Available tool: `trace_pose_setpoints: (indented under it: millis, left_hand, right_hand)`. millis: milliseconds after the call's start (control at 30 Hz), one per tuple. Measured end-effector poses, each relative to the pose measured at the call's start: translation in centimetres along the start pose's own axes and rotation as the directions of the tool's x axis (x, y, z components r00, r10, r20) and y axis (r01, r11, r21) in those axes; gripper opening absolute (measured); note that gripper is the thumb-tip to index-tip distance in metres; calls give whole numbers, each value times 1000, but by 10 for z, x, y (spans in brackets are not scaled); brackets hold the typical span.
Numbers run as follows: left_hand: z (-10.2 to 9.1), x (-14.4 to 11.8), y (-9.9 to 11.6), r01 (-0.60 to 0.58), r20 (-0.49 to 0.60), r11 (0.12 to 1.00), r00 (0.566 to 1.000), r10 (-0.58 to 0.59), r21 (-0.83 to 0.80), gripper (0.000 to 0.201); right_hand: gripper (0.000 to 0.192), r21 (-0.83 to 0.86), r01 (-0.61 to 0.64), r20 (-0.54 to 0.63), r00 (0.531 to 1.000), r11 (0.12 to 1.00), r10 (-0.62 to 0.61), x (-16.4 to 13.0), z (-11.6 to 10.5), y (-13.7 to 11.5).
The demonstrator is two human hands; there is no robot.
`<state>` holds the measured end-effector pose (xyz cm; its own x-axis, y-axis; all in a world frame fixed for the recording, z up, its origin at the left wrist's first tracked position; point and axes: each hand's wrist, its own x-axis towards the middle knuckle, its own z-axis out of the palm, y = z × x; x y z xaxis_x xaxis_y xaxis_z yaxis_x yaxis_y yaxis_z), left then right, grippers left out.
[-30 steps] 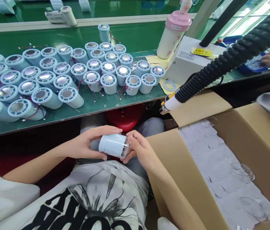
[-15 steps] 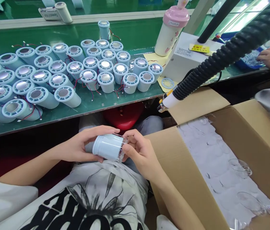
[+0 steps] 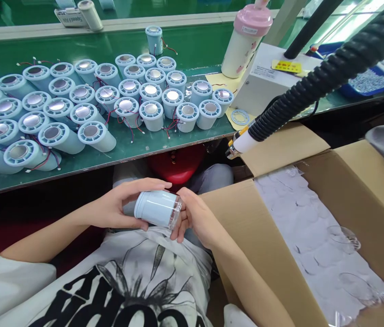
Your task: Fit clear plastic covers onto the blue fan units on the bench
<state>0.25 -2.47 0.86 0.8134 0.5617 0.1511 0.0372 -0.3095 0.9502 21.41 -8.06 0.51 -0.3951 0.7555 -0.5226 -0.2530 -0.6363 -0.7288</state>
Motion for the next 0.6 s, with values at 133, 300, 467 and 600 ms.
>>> trace_pose_setpoints:
  millis: [133, 300, 467, 600]
  left_hand:
    - [-1, -1, -3, -23, -6, 1000, 1000, 23, -8, 79]
    - [0, 0, -9, -70, -25, 997, 997, 71, 28, 79]
    - [3, -1, -2, 3, -45, 1000, 999, -1, 28, 70]
    - [5, -2, 7, 168, -65, 982, 983, -173, -83, 66]
  right_hand:
    - [56, 55, -143, 52, 989, 988, 140, 1, 2, -2]
    - [70, 66, -253, 158, 958, 965, 240, 4, -1, -3]
    - [79, -97, -84, 157, 983, 992, 99, 4, -3, 7]
    - [70, -373, 456, 68, 882, 808, -467, -2, -9, 13]
